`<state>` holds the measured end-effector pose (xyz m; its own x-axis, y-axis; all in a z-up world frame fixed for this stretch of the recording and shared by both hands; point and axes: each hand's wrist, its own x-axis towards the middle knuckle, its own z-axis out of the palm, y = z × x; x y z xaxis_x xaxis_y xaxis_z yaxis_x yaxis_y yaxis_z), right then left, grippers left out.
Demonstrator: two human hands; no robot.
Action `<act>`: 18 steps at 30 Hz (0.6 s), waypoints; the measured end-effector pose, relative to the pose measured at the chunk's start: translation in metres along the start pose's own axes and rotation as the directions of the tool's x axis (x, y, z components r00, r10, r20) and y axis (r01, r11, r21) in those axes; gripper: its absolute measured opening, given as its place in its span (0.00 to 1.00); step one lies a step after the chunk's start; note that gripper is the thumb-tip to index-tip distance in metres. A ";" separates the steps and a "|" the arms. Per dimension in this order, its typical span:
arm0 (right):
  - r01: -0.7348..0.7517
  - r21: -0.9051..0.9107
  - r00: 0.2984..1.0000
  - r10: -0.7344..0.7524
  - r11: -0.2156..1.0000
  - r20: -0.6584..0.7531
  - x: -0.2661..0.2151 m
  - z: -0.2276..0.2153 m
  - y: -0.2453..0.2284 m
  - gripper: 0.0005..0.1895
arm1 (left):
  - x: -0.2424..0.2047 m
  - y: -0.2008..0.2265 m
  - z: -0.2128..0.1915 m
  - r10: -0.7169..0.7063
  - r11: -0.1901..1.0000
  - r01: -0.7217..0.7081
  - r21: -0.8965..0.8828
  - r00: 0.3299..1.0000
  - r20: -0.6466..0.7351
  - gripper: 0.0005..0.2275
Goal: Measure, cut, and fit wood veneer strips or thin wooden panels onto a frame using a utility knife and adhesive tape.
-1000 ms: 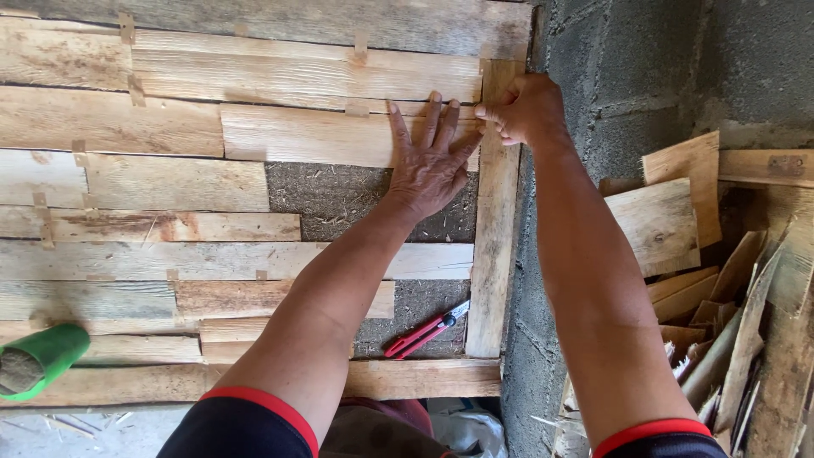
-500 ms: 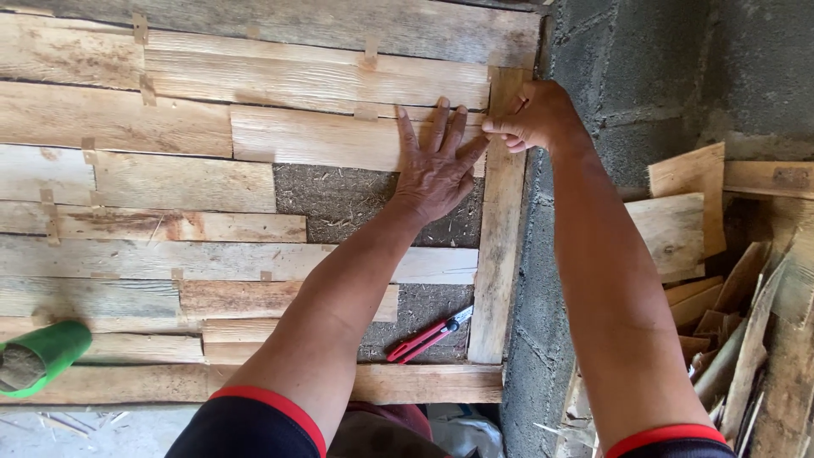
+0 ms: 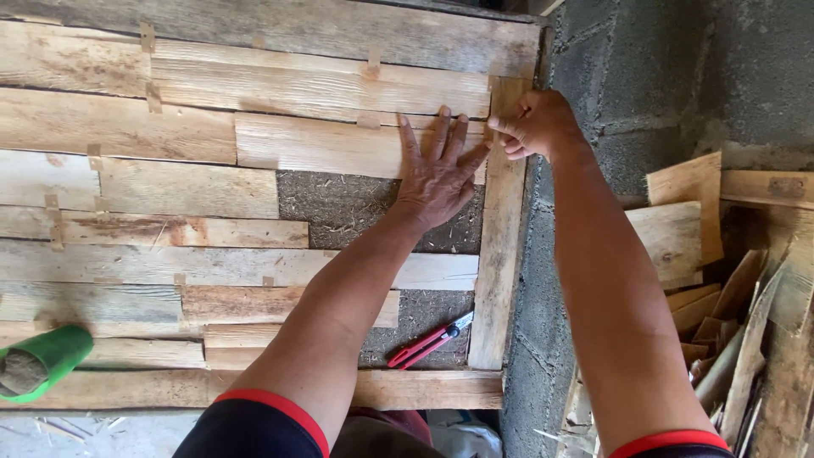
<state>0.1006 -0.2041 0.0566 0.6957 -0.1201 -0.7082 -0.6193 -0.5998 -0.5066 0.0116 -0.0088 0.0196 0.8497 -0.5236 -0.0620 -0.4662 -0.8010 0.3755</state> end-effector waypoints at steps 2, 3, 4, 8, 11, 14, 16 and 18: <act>0.002 0.039 1.000 -0.002 0.999 -0.005 0.004 0.002 0.002 0.20 | 0.000 0.001 -0.002 0.000 1.000 0.000 0.010 0.999 0.042 0.30; 0.000 0.037 1.000 0.000 0.999 -0.002 0.003 0.004 0.000 0.20 | -0.001 0.001 -0.002 -0.003 1.000 0.002 0.008 0.999 0.044 0.30; 0.001 -0.008 1.000 -0.001 1.000 -0.006 0.002 0.006 -0.003 0.20 | -0.001 0.001 -0.002 -0.005 1.000 0.004 0.002 1.000 0.026 0.32; -0.007 -0.085 0.998 0.002 0.996 -0.065 0.000 0.007 -0.005 0.20 | -0.001 -0.001 0.007 0.008 1.000 -0.008 -0.013 1.000 -0.011 0.32; 0.001 0.025 1.000 0.000 1.000 -0.022 0.006 -0.001 0.003 0.19 | 0.001 -0.001 0.005 -0.008 1.000 0.008 -0.010 1.000 0.021 0.32; 0.081 -0.006 0.995 -0.080 0.997 0.065 0.006 -0.004 0.006 0.17 | 0.000 -0.001 0.004 -0.006 1.000 0.007 -0.024 0.999 0.036 0.31; 0.062 -0.026 0.997 -0.060 0.998 0.053 0.006 0.001 0.003 0.19 | 0.001 -0.001 -0.005 -0.014 1.000 0.014 -0.011 0.998 0.062 0.31; 0.042 -0.043 0.999 -0.040 0.998 0.036 0.001 0.005 -0.002 0.21 | 0.000 0.000 -0.006 -0.016 1.000 0.016 0.002 0.996 0.088 0.31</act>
<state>0.1012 -0.1991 0.0547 0.7066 -0.0674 -0.7044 -0.5734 -0.6378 -0.5142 0.0131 -0.0068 0.0253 0.8322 -0.5341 -0.1490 -0.4529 -0.8098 0.3731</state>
